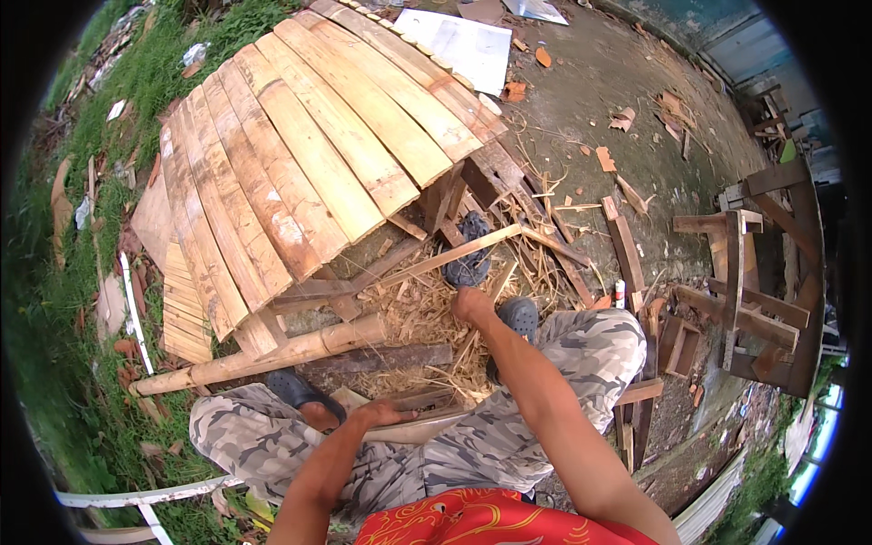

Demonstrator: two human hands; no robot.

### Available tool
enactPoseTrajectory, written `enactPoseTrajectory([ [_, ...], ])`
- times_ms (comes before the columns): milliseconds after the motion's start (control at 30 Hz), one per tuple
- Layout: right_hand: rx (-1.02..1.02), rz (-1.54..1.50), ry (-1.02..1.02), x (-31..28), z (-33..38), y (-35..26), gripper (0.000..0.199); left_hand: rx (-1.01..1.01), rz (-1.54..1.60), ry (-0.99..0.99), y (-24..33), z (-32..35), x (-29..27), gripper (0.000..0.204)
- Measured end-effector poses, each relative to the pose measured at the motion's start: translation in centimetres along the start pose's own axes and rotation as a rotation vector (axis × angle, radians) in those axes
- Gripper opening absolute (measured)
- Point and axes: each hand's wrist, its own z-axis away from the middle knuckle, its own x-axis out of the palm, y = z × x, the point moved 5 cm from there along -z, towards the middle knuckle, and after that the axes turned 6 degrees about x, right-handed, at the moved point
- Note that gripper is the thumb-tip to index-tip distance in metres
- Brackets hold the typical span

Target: The person sits on the ground and uses a machete to split and trim thin wooden strips. They then place the strips onto a small wooden frame and use a hammer to secure them, building up the surface of the structure.

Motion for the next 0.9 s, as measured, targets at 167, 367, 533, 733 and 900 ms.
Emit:
enactPoseTrajectory([
  [167, 0.184, -0.243, 0.627, -3.3, -3.4, 3.0, 0.031, -0.044, -0.158, 0.159, 1.3, -0.5, -1.8, 0.077],
  [367, 0.022, 0.488, 0.596, -6.5, -9.0, 2.2, 0.056, 0.033, 0.308, 0.985, 5.7, 10.5, -3.6, 0.053],
  [533, -0.019, 0.541, 0.53, -6.4, -8.2, 2.3, 0.043, 0.018, 0.389, 1.241, 10.2, 17.9, -0.7, 0.038],
  [733, -0.321, 0.366, 0.289, -11.3, -6.4, 4.0, 0.033, 0.186, 0.183, 1.124, 16.9, 19.8, -1.3, 0.045],
  [900, -0.217, 0.129, 0.142, -14.0, -4.3, 11.4, 0.044, 0.139, -0.733, 0.627, 23.2, 24.7, -1.5, 0.052],
])
